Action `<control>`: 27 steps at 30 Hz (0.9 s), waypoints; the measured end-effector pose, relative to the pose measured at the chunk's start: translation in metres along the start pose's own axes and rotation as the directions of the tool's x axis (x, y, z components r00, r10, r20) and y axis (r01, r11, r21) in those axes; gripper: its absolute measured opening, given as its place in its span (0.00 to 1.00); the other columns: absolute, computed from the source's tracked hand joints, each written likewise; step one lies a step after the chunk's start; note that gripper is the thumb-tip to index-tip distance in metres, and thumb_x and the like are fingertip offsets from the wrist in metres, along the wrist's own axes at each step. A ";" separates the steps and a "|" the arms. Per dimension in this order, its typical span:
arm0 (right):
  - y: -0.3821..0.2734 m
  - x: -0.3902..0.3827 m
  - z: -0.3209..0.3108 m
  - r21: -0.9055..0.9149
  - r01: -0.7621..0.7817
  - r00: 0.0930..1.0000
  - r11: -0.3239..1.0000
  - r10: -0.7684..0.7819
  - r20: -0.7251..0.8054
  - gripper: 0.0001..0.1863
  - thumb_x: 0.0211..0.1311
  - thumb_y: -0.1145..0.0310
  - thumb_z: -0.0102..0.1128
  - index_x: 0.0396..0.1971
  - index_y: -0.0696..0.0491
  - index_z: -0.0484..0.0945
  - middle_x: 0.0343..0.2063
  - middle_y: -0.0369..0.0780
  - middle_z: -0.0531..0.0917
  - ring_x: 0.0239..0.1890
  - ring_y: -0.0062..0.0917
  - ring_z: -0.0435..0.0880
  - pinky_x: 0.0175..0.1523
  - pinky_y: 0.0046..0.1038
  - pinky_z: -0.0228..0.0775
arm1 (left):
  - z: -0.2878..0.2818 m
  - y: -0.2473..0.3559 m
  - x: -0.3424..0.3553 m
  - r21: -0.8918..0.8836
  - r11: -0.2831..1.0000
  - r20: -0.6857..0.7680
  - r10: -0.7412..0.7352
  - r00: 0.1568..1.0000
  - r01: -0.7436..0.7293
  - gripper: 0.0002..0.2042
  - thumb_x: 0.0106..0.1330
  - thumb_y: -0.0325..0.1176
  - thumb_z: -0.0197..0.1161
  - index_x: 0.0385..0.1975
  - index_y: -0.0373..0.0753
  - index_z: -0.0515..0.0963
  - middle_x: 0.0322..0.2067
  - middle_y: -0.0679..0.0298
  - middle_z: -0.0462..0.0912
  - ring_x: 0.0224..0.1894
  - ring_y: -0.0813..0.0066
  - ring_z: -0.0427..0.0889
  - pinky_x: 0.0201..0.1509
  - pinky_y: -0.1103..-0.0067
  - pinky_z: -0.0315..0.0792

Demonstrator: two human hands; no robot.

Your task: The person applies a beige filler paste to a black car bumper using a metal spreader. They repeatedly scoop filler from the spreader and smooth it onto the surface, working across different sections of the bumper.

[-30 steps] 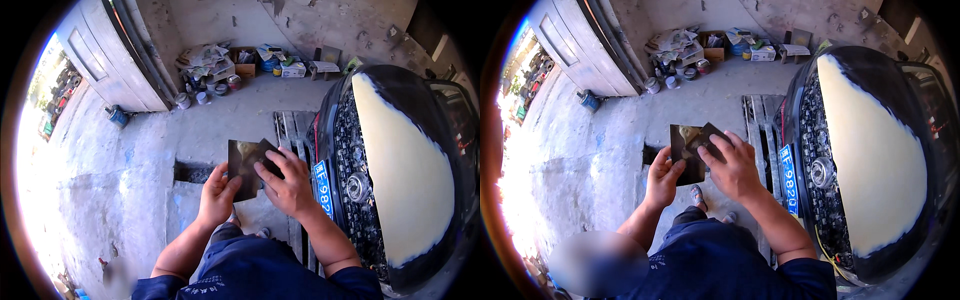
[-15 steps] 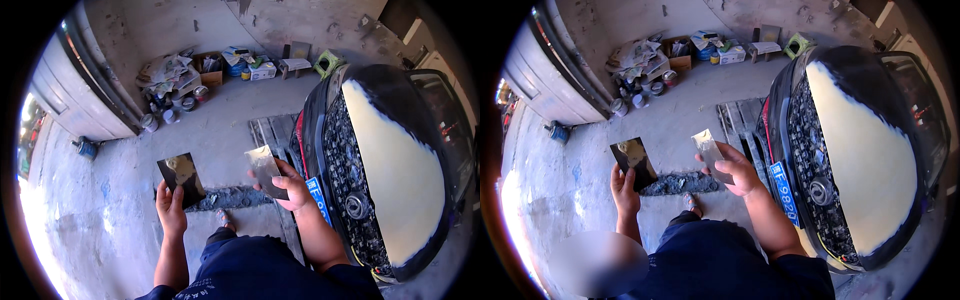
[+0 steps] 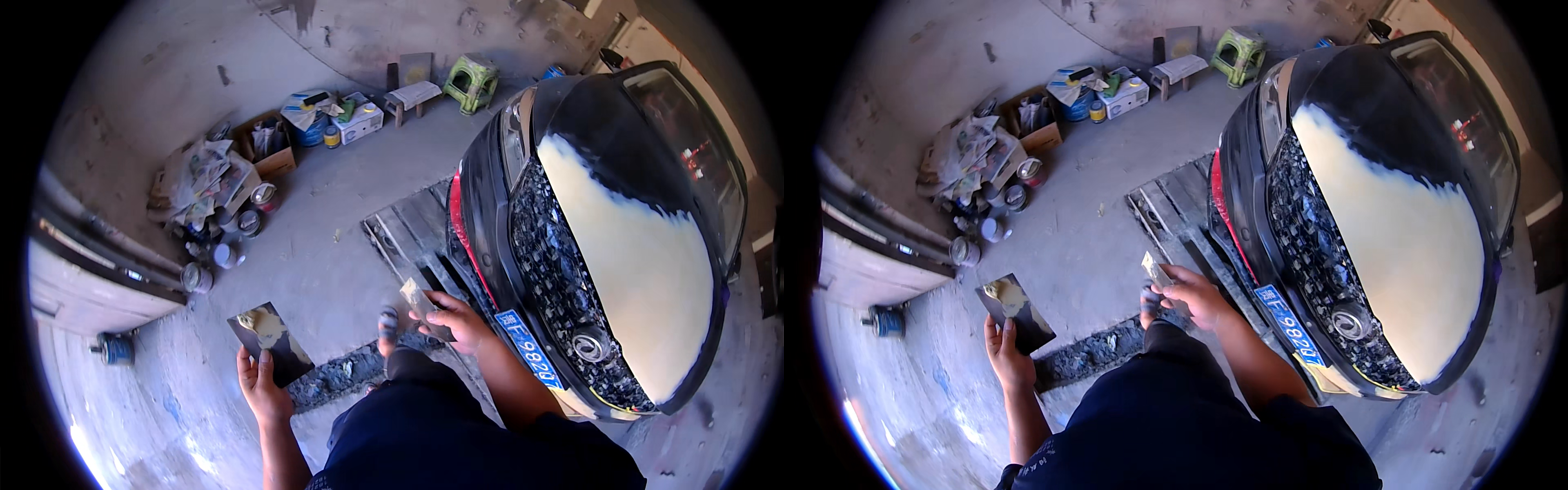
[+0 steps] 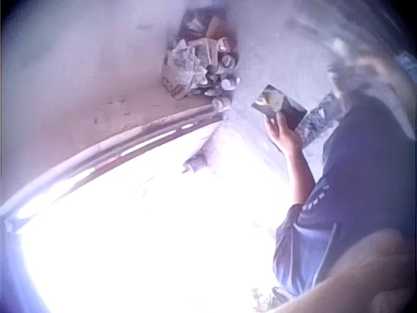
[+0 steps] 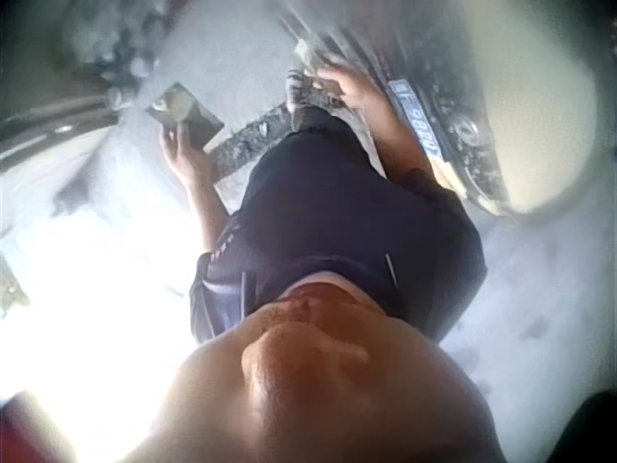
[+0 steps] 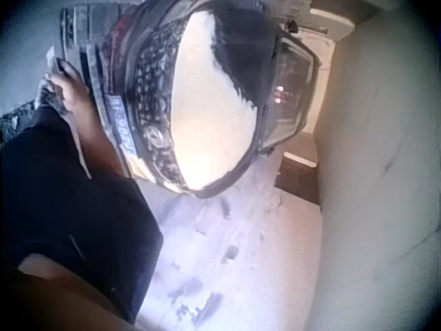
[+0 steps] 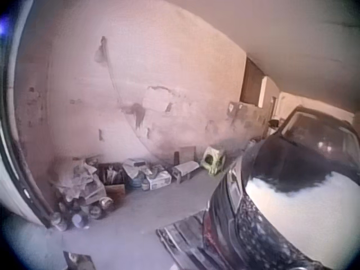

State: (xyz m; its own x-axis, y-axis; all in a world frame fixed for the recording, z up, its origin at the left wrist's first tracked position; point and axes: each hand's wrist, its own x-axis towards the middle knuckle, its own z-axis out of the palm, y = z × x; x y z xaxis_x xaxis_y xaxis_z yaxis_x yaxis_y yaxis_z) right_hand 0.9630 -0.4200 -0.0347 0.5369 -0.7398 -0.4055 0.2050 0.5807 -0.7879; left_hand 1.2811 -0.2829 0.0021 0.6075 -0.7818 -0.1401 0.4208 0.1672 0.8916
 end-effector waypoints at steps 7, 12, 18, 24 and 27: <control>-0.041 0.144 -0.030 0.074 -0.062 0.990 0.995 0.071 -0.119 0.27 0.60 0.77 0.51 0.62 0.59 0.64 0.55 0.42 0.75 0.56 0.28 0.77 0.51 0.29 0.73 | 0.059 -0.031 0.162 0.075 0.997 0.065 -0.032 0.997 0.027 0.13 0.69 0.23 0.52 0.53 0.35 0.68 0.44 0.61 0.80 0.45 0.76 0.78 0.53 0.79 0.71; -0.112 0.237 -0.039 0.090 -0.092 0.982 0.992 0.105 -0.154 0.27 0.61 0.77 0.52 0.62 0.59 0.64 0.52 0.41 0.76 0.53 0.26 0.78 0.49 0.27 0.73 | 0.128 -0.027 0.271 0.096 0.995 0.112 -0.033 0.993 0.022 0.12 0.69 0.23 0.52 0.52 0.35 0.69 0.44 0.62 0.80 0.45 0.77 0.78 0.53 0.79 0.70; -0.170 0.323 -0.076 0.091 0.010 0.969 0.996 0.013 -0.247 0.28 0.60 0.77 0.52 0.62 0.61 0.63 0.51 0.43 0.76 0.52 0.24 0.78 0.48 0.27 0.73 | 0.195 -0.031 0.398 0.159 0.986 0.205 -0.084 0.975 0.051 0.10 0.69 0.23 0.52 0.48 0.34 0.72 0.42 0.64 0.80 0.43 0.80 0.76 0.53 0.82 0.67; -0.187 0.383 -0.096 0.176 0.100 0.871 0.979 0.000 -0.491 0.28 0.60 0.74 0.52 0.62 0.56 0.65 0.51 0.41 0.76 0.53 0.24 0.77 0.49 0.27 0.73 | 0.263 -0.064 0.549 0.276 0.955 0.456 -0.232 0.859 0.111 0.11 0.69 0.25 0.50 0.49 0.33 0.72 0.43 0.63 0.79 0.45 0.78 0.76 0.55 0.80 0.66; -0.195 0.401 -0.094 0.273 0.218 0.758 0.937 0.014 -0.652 0.27 0.61 0.74 0.52 0.62 0.55 0.66 0.50 0.41 0.76 0.52 0.24 0.77 0.49 0.27 0.72 | 0.324 -0.086 0.614 0.358 0.929 0.597 -0.309 0.740 0.099 0.11 0.69 0.25 0.51 0.49 0.33 0.72 0.44 0.63 0.79 0.45 0.78 0.76 0.55 0.79 0.67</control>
State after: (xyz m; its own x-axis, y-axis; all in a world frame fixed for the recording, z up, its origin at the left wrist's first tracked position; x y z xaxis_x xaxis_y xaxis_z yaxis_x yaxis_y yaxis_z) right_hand 1.0610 -0.8616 -0.0877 -0.1241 -0.7743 -0.6206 0.5326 0.4757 -0.7000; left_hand 1.4001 -0.9717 -0.0209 -0.0831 -0.9890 -0.1223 0.2102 -0.1374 0.9679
